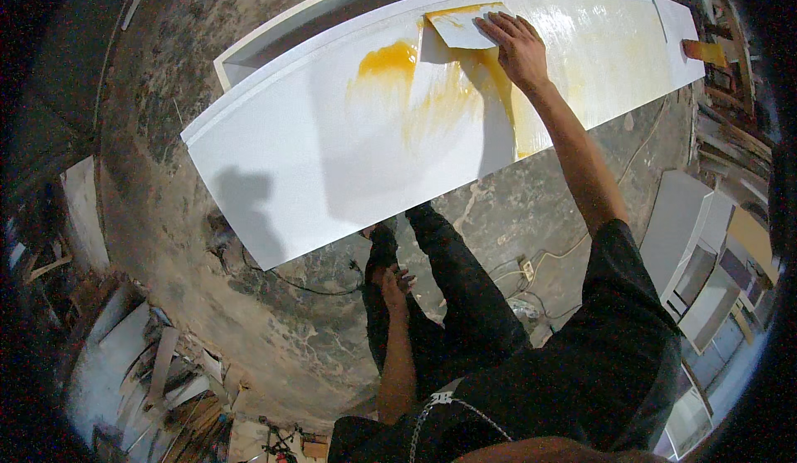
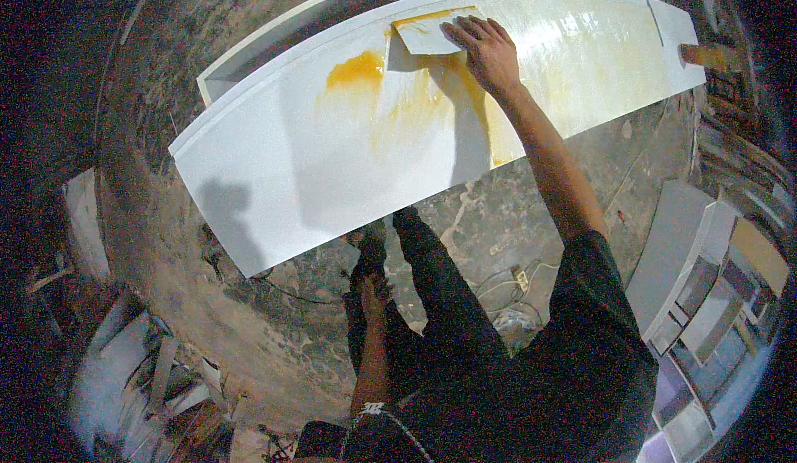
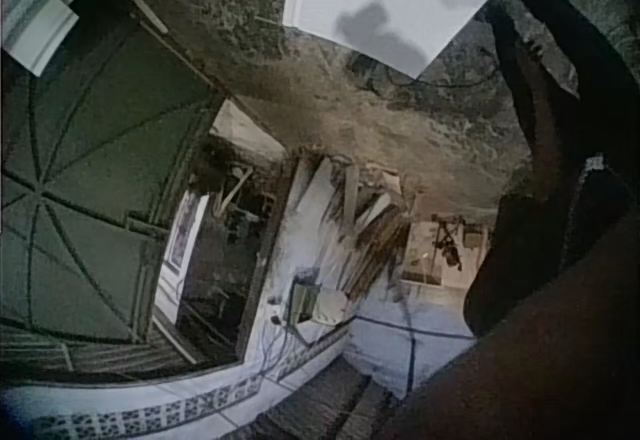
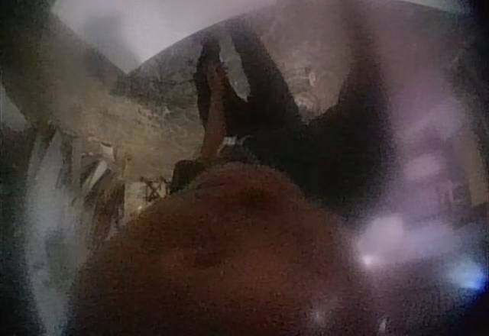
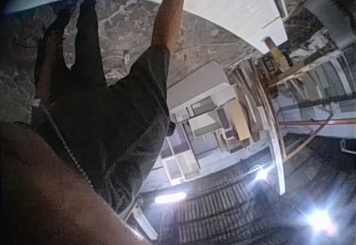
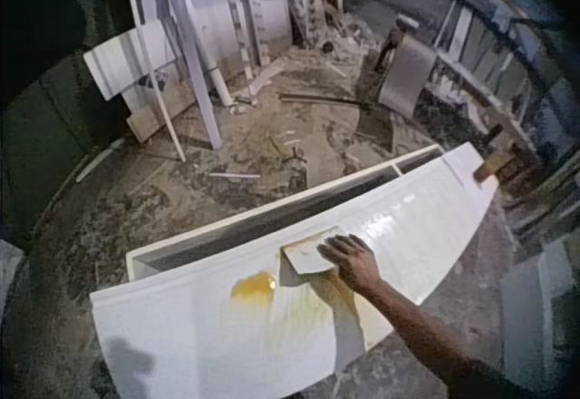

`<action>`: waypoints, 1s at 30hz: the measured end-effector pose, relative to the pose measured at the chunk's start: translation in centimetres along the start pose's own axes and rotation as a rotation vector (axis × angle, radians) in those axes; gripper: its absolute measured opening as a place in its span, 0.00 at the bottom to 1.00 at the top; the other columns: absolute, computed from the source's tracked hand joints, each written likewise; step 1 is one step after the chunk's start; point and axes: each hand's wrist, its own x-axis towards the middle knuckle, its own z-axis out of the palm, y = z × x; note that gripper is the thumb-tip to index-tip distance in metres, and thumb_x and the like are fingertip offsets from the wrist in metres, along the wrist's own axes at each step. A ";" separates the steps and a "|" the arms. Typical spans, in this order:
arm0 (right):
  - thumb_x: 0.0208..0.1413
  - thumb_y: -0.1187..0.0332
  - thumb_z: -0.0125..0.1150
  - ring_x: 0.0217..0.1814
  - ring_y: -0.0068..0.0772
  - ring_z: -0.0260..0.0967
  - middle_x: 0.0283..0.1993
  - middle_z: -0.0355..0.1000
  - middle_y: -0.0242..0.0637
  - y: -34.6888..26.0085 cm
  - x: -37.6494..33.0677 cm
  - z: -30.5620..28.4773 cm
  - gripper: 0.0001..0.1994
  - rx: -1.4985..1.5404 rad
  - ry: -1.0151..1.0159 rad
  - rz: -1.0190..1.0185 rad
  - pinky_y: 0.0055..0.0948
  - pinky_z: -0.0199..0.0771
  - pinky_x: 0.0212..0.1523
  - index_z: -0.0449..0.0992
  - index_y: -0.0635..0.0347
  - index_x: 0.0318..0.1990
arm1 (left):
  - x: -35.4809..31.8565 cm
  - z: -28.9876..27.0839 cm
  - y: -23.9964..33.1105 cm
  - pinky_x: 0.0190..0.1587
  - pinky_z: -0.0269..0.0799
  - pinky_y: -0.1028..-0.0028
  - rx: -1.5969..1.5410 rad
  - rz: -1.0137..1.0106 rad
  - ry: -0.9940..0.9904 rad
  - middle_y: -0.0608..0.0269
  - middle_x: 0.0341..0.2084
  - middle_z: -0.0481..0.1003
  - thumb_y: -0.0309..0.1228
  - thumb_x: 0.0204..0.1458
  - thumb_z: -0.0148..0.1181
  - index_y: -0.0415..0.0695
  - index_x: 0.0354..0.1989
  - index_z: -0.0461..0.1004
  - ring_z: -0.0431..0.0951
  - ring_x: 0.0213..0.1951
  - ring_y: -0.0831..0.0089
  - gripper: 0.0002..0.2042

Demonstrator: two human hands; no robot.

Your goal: The person applies a yellow liquid finish to a long white cabinet door using a small rectangular pad. They spread the finish evenly across the surface with repeated strokes, then set the pad and container aside and walk through the workshop.

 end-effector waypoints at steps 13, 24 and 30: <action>0.42 0.82 0.54 0.55 0.38 0.72 0.54 0.75 0.30 -1.6 -5.3 -3.2 0.28 0.121 -0.088 -0.017 0.36 0.74 0.57 0.77 0.45 0.53 | 0.1 -1.2 -4.6 0.40 0.76 0.66 -0.128 -0.126 -0.056 0.56 0.41 0.77 0.53 0.63 0.47 0.44 0.60 0.66 0.80 0.39 0.64 0.27; 0.43 0.82 0.52 0.57 0.40 0.71 0.53 0.76 0.33 -6.2 -23.8 -9.4 0.27 0.135 -0.210 0.037 0.37 0.73 0.58 0.78 0.46 0.53 | -0.9 -5.4 -7.4 0.40 0.77 0.68 0.017 0.071 -0.167 0.52 0.42 0.76 0.55 0.64 0.43 0.40 0.62 0.63 0.80 0.41 0.65 0.30; 0.45 0.82 0.52 0.58 0.42 0.72 0.50 0.78 0.36 -8.5 -33.3 -11.0 0.24 0.237 -0.518 0.181 0.38 0.75 0.55 0.80 0.48 0.49 | 0.7 -8.8 -7.9 0.44 0.78 0.63 -0.024 0.118 -0.264 0.48 0.49 0.73 0.54 0.64 0.43 0.38 0.64 0.60 0.78 0.46 0.61 0.32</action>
